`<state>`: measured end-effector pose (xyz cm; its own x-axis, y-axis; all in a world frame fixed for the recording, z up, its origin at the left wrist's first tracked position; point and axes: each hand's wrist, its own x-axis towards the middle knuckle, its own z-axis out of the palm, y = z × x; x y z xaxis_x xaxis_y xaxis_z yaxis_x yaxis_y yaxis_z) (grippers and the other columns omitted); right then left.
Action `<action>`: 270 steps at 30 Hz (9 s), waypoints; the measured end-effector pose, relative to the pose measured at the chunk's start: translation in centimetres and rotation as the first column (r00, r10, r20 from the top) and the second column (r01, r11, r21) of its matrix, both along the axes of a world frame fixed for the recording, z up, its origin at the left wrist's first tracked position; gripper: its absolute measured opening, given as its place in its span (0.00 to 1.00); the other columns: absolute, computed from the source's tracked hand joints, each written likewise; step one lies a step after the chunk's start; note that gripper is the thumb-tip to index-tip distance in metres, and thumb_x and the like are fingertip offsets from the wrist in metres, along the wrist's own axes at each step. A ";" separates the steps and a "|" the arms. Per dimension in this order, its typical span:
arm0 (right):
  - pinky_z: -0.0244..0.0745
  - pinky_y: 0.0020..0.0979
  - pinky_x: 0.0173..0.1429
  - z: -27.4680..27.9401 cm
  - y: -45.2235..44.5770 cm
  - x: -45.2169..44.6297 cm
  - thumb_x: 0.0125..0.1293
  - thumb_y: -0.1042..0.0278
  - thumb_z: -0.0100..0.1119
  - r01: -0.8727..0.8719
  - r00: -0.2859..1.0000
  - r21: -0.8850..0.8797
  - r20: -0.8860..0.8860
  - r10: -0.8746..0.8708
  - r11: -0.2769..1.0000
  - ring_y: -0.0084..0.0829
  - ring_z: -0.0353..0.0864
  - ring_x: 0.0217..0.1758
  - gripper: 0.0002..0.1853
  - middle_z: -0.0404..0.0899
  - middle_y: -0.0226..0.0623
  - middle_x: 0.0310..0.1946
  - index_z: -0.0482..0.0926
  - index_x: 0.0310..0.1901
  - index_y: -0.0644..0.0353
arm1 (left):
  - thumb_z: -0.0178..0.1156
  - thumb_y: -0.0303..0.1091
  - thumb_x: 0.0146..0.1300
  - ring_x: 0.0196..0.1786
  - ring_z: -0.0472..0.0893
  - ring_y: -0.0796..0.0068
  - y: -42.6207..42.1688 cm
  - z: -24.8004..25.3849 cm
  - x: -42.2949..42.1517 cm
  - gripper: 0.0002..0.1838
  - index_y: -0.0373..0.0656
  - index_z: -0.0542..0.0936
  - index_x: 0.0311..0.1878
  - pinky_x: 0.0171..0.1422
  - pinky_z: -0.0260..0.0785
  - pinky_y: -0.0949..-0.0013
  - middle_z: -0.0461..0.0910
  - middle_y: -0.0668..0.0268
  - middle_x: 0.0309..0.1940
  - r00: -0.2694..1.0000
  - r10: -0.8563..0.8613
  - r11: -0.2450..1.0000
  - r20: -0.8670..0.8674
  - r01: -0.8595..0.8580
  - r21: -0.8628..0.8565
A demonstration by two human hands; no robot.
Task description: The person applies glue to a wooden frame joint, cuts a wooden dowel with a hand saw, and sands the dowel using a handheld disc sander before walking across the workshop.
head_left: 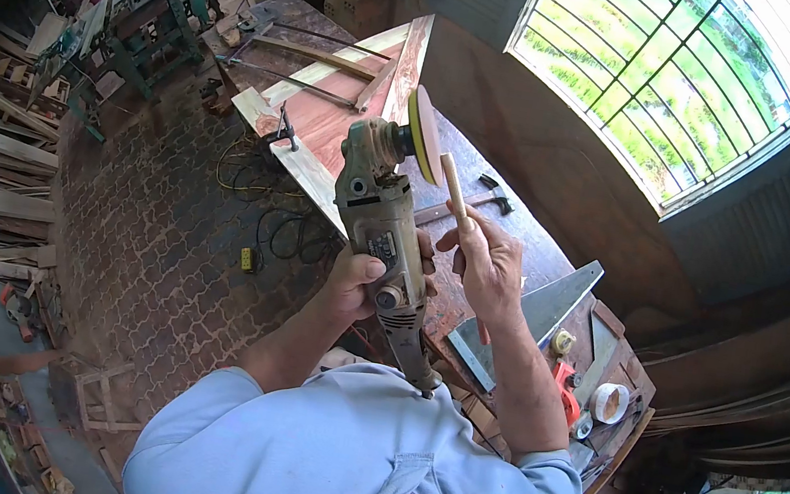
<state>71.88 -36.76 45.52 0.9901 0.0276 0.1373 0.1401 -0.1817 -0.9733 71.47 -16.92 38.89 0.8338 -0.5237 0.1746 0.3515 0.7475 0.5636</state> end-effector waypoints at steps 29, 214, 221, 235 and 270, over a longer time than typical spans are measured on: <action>0.74 0.22 0.33 -0.1 0.4 0.1 0.77 0.71 0.62 0.088 0.993 -0.058 0.078 -0.084 0.994 0.14 0.77 0.28 0.17 0.87 0.29 0.33 0.85 0.63 0.64 | 0.71 0.45 0.56 0.49 0.90 0.54 -0.8 -0.5 -0.1 0.40 0.29 0.72 0.67 0.58 0.87 0.52 0.84 0.49 0.51 0.998 0.029 0.999 -0.062 -0.031 -0.035; 0.67 0.52 0.79 19.6 28.4 -148.3 0.74 0.37 0.57 0.300 -0.726 0.216 0.684 -0.075 -0.929 0.52 0.67 0.80 0.47 0.58 0.60 0.81 0.59 0.79 0.71 | 0.73 0.49 0.61 0.46 0.86 0.40 -34.6 -20.8 -126.1 0.22 0.39 0.81 0.42 0.49 0.79 0.48 0.87 0.45 0.38 -0.999 -0.032 0.215 0.008 0.001 0.977; 0.69 0.51 0.79 20.1 19.3 -164.4 0.74 0.37 0.57 0.293 -0.578 0.302 0.812 0.083 -0.907 0.52 0.68 0.80 0.48 0.59 0.61 0.81 0.59 0.79 0.71 | 0.79 0.50 0.52 0.82 0.59 0.36 -34.5 -19.0 -147.8 0.41 0.32 0.73 0.60 0.83 0.54 0.40 0.60 0.36 0.78 -0.688 0.170 0.494 0.705 0.679 0.543; 0.82 0.27 0.55 4.9 15.5 -204.4 0.73 0.70 0.69 0.623 -0.782 -0.137 -0.157 -0.604 -0.770 0.20 0.86 0.49 0.20 0.89 0.35 0.47 0.82 0.63 0.67 | 0.69 0.58 0.61 0.54 0.86 0.41 -37.1 -20.7 -177.2 0.31 0.38 0.84 0.52 0.60 0.79 0.46 0.87 0.43 0.47 -0.961 -0.269 0.381 -0.061 -0.165 0.910; 0.76 0.55 0.63 -21.7 8.6 -285.2 0.58 0.64 0.76 -0.144 -0.970 -0.854 0.023 0.241 -0.501 0.58 0.80 0.61 0.29 0.80 0.54 0.56 0.74 0.59 0.58 | 0.65 0.54 0.67 0.61 0.84 0.44 -62.7 -17.1 -250.8 0.28 0.42 0.83 0.60 0.65 0.78 0.48 0.87 0.47 0.55 -0.987 0.140 0.395 -0.077 -0.016 0.919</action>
